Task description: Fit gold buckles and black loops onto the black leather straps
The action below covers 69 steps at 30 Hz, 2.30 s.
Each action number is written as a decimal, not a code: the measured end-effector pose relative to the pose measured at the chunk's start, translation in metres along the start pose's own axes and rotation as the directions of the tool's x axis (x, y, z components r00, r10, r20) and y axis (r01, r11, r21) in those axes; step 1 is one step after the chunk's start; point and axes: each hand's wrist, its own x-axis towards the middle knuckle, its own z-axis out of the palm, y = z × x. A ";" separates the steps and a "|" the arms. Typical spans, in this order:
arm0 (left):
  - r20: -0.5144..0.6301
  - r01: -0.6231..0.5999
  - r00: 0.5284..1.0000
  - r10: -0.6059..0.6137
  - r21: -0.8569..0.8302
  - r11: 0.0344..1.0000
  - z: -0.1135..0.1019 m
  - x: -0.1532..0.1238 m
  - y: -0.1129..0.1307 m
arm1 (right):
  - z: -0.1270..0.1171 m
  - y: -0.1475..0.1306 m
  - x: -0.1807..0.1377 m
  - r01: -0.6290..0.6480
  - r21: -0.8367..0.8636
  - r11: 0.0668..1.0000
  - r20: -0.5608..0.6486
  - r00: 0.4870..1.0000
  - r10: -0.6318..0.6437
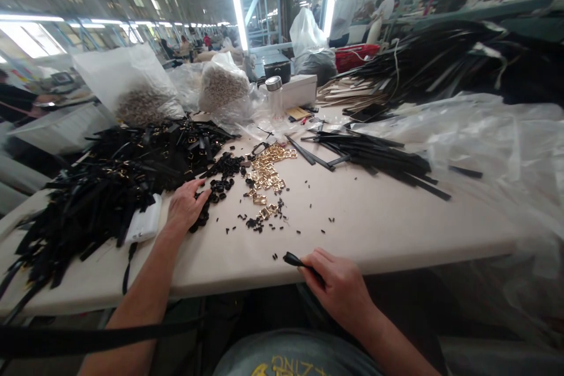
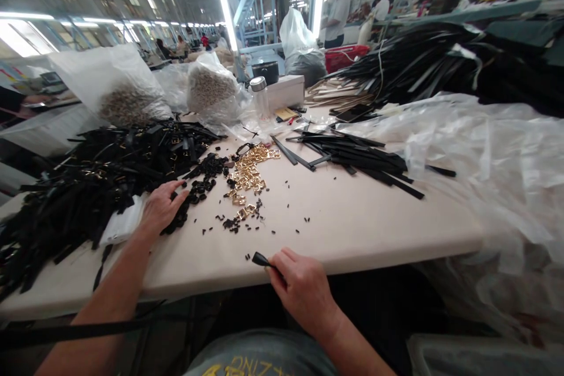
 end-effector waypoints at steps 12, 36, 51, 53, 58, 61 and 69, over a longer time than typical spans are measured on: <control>0.285 -0.265 0.909 0.302 -0.162 0.950 0.032 -0.010 0.041 | 0.004 0.009 0.001 -0.004 0.015 1.000 -0.051 0.999 0.004; 0.343 -0.287 0.879 0.330 -0.170 0.943 0.025 0.028 0.030 | 0.006 0.019 -0.002 -0.045 0.020 0.999 -0.006 0.999 0.046; 0.212 -0.197 0.954 0.210 -0.079 0.977 0.020 -0.072 0.022 | 0.008 0.014 -0.001 -0.040 0.031 0.999 0.000 0.999 0.040; 0.212 -0.250 0.939 0.271 -0.124 0.960 0.022 -0.067 0.041 | 0.008 0.013 -0.002 -0.041 0.024 0.999 0.001 0.999 0.041; 0.122 -0.340 0.921 0.371 -0.216 0.915 0.021 -0.029 0.067 | 0.003 0.012 -0.003 -0.036 -0.006 0.999 0.005 0.999 0.036; 0.100 -0.345 0.924 0.370 -0.200 0.917 0.026 0.003 0.080 | 0.002 0.011 -0.001 -0.039 -0.012 0.999 0.013 0.999 0.039; 0.327 -0.283 0.890 0.319 -0.153 0.947 0.046 0.045 0.115 | 0.004 0.012 -0.002 -0.068 -0.016 0.998 0.023 0.997 0.068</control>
